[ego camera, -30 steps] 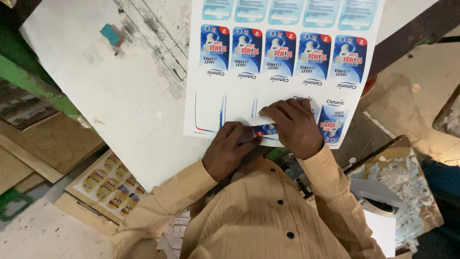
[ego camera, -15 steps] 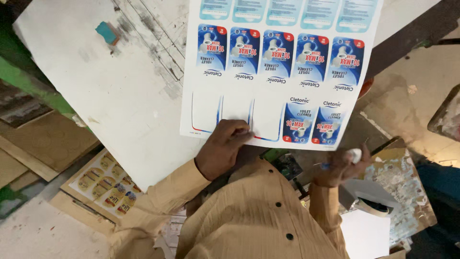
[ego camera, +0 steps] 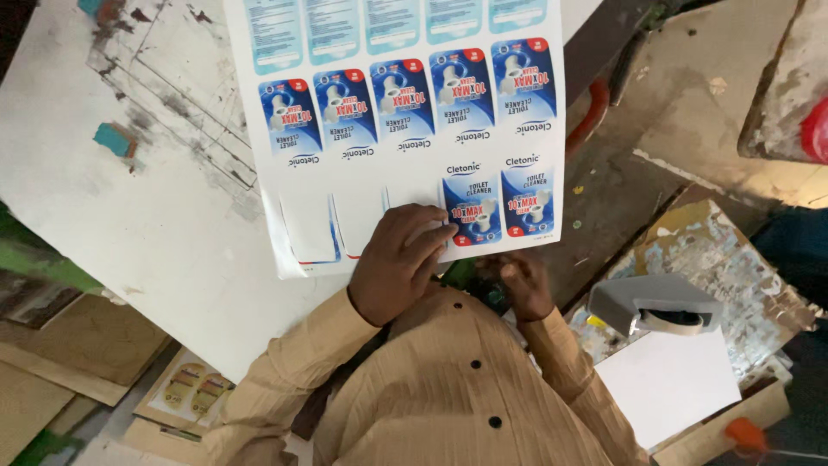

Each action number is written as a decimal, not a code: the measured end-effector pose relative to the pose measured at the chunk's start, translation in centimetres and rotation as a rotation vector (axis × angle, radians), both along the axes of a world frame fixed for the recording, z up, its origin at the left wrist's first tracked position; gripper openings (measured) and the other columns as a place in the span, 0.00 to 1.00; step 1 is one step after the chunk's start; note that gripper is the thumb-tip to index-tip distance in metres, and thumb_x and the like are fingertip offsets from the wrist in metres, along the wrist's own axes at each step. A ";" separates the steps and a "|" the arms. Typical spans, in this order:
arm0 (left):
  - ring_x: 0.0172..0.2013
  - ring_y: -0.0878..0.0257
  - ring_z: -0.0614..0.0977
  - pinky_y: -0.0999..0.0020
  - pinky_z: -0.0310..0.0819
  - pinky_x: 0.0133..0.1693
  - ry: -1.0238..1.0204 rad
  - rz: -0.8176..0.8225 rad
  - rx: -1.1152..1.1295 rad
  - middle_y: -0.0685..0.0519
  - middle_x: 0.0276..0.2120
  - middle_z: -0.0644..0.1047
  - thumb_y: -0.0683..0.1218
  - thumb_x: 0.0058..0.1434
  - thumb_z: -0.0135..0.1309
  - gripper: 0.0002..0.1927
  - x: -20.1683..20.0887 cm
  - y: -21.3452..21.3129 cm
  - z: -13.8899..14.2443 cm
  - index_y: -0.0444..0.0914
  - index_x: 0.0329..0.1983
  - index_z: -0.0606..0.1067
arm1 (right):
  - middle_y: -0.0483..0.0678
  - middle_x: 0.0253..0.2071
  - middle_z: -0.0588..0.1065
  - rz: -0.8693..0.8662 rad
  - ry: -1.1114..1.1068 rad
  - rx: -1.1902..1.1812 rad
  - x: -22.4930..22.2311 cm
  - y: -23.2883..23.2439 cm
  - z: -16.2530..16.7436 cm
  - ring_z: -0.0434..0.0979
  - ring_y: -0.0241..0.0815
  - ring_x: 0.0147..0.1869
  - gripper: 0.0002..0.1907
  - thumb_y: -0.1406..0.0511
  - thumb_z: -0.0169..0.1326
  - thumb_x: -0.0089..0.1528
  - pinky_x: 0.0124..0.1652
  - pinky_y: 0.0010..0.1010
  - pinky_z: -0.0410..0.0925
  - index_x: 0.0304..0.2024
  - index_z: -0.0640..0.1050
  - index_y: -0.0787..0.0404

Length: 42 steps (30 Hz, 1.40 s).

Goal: The person peels individual stickers from a large printed sheet laid on a white table. They lift each sticker from the sheet and set it aside, continuing across multiple rows of identical labels.

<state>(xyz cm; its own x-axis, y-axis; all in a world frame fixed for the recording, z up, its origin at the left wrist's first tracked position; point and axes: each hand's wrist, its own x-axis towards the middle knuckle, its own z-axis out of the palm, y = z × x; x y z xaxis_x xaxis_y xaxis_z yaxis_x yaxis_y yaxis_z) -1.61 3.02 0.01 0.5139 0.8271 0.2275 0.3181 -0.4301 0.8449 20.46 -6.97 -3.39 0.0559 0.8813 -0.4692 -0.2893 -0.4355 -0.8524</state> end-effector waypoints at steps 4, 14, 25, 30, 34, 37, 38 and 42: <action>0.55 0.49 0.75 0.53 0.72 0.56 0.077 -0.065 0.096 0.48 0.56 0.73 0.40 0.63 0.60 0.17 2.1 -0.8 0.2 0.36 0.56 0.75 | 0.50 0.48 0.79 -0.184 0.084 0.038 -1.5 0.0 -0.1 0.79 0.40 0.48 0.18 0.60 0.48 0.72 0.47 0.34 0.73 0.56 0.76 0.69; 0.49 0.53 0.76 0.57 0.72 0.51 0.116 -0.112 0.161 0.51 0.48 0.72 0.43 0.60 0.64 0.16 5.1 -0.5 0.2 0.34 0.50 0.77 | 0.43 0.34 0.76 0.023 -0.540 0.160 1.7 -1.7 -1.1 0.70 0.33 0.36 0.13 0.61 0.52 0.71 0.36 0.25 0.64 0.45 0.80 0.66; 0.42 0.54 0.74 0.59 0.71 0.45 0.156 -0.142 0.109 0.51 0.42 0.70 0.40 0.62 0.61 0.11 5.6 -0.3 0.4 0.34 0.47 0.76 | 0.45 0.31 0.78 0.108 -0.649 0.248 2.7 -1.5 -2.1 0.73 0.33 0.31 0.11 0.65 0.53 0.69 0.32 0.27 0.65 0.47 0.81 0.66; 0.41 0.52 0.74 0.58 0.71 0.45 0.152 -0.150 0.026 0.49 0.42 0.70 0.41 0.60 0.61 0.10 5.9 0.3 0.6 0.36 0.44 0.76 | 0.47 0.39 0.80 0.107 -0.559 0.301 2.6 -1.3 -2.3 0.77 0.35 0.38 0.10 0.68 0.51 0.70 0.38 0.26 0.69 0.49 0.80 0.66; 0.42 0.52 0.74 0.58 0.71 0.46 0.141 -0.133 0.003 0.50 0.41 0.71 0.40 0.60 0.60 0.08 5.9 0.6 1.0 0.37 0.41 0.75 | 0.47 0.39 0.80 0.120 -0.523 0.246 2.6 -1.3 -2.5 0.76 0.35 0.40 0.09 0.69 0.52 0.68 0.40 0.26 0.69 0.48 0.80 0.67; 0.43 0.53 0.75 0.58 0.71 0.47 0.135 -0.127 0.000 0.51 0.42 0.72 0.41 0.59 0.61 0.09 5.8 0.7 1.1 0.38 0.41 0.74 | 0.46 0.37 0.79 0.095 -0.529 0.188 2.6 -1.4 -2.3 0.75 0.35 0.37 0.09 0.68 0.53 0.68 0.38 0.27 0.68 0.47 0.80 0.67; 0.43 0.53 0.75 0.58 0.70 0.47 0.121 -0.127 0.005 0.51 0.42 0.72 0.43 0.59 0.62 0.10 5.8 0.8 1.1 0.37 0.42 0.75 | 0.47 0.38 0.79 0.087 -0.536 0.231 2.6 -1.3 -2.2 0.76 0.35 0.40 0.09 0.68 0.53 0.68 0.40 0.27 0.69 0.47 0.80 0.66; 0.42 0.55 0.75 0.59 0.69 0.45 0.154 -0.155 0.043 0.52 0.42 0.72 0.44 0.61 0.63 0.10 5.5 0.7 1.1 0.38 0.41 0.75 | 0.45 0.36 0.77 0.102 -0.549 0.222 2.5 -1.1 -1.9 0.74 0.34 0.37 0.08 0.68 0.53 0.68 0.38 0.27 0.68 0.47 0.79 0.66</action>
<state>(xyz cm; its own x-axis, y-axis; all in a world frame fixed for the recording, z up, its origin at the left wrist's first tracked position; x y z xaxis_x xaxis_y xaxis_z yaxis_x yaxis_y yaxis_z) 3.93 3.73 1.07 0.6658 0.7265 0.1700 0.3694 -0.5189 0.7709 22.92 -8.07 -5.30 0.1479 0.9687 -0.1996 0.2527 -0.2321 -0.9393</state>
